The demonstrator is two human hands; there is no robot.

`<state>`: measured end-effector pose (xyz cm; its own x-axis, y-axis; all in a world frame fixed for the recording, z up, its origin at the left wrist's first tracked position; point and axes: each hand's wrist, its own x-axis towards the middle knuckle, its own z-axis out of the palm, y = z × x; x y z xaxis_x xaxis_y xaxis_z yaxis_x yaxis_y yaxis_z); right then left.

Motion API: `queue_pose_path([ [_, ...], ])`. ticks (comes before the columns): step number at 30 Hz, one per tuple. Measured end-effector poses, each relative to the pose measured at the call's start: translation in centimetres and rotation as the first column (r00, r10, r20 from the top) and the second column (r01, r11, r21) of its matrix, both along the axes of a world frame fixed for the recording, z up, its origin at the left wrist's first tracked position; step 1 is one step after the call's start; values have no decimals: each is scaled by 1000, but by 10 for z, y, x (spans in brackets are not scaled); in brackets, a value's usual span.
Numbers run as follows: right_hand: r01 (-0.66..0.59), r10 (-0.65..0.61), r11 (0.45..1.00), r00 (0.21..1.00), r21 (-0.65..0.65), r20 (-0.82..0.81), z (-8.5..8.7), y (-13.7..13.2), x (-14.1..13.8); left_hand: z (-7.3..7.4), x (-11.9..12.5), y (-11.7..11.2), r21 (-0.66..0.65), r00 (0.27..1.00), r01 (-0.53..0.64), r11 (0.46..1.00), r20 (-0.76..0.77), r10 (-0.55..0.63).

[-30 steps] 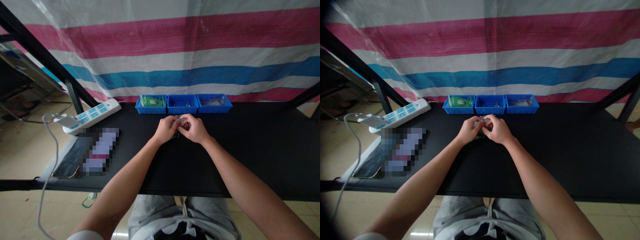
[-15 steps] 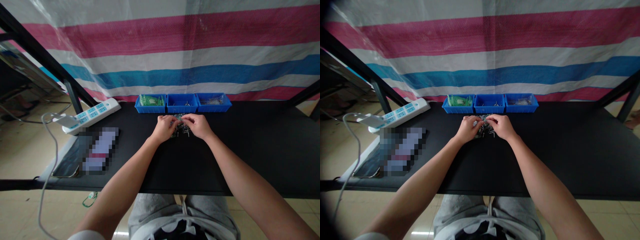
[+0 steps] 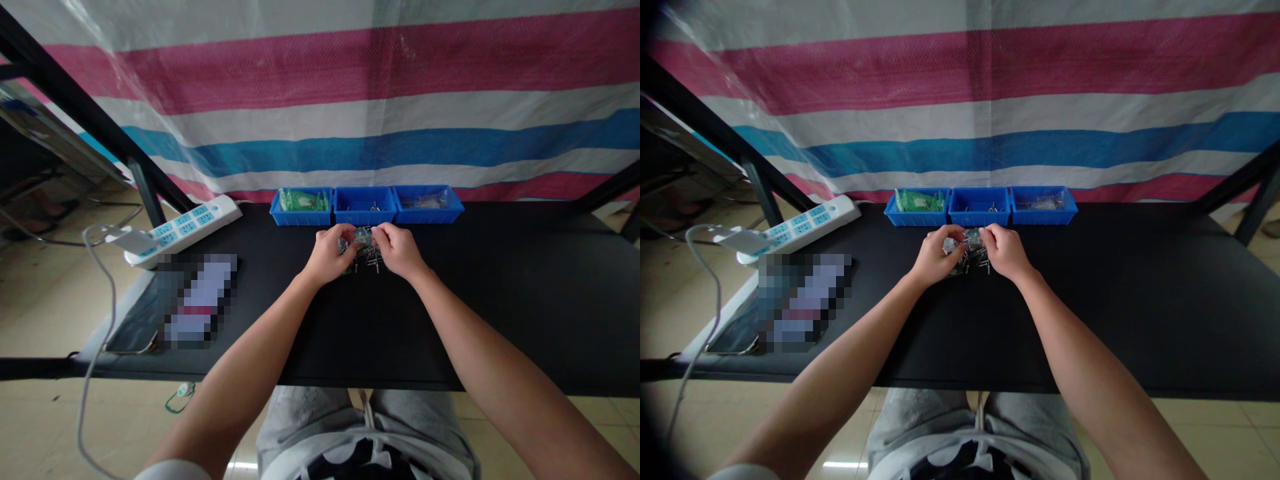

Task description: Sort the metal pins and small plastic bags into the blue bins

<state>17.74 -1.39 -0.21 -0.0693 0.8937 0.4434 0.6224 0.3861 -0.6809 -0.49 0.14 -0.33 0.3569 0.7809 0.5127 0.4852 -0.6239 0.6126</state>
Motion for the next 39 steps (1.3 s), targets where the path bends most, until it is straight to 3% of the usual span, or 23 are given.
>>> queue_pose_path([
  [11,76,-76,997,996,3,-53,6,-6,-5,2,2,-3,68,994,-17,998,-104,24],
  [19,-33,13,996,975,-85,-221,2,-5,-3,2,1,-3,86,995,-19,996,-93,27],
  [22,-126,77,986,920,-104,-383,-2,-3,-2,3,1,-3,86,995,-22,996,-97,30],
  [25,-266,158,959,781,-94,-604,-5,-2,-1,2,1,-2,75,991,-31,997,-124,40],
  [28,-390,206,915,664,-99,-719,-4,-2,-1,0,0,-1,55,984,-27,998,-174,36],
  [34,-444,216,886,645,-130,-733,-2,-3,1,0,0,-1,13,968,58,998,-245,-53],
  [39,-448,195,882,625,-142,-756,-2,-2,2,-1,2,-2,-41,966,52,998,-252,-60],
])
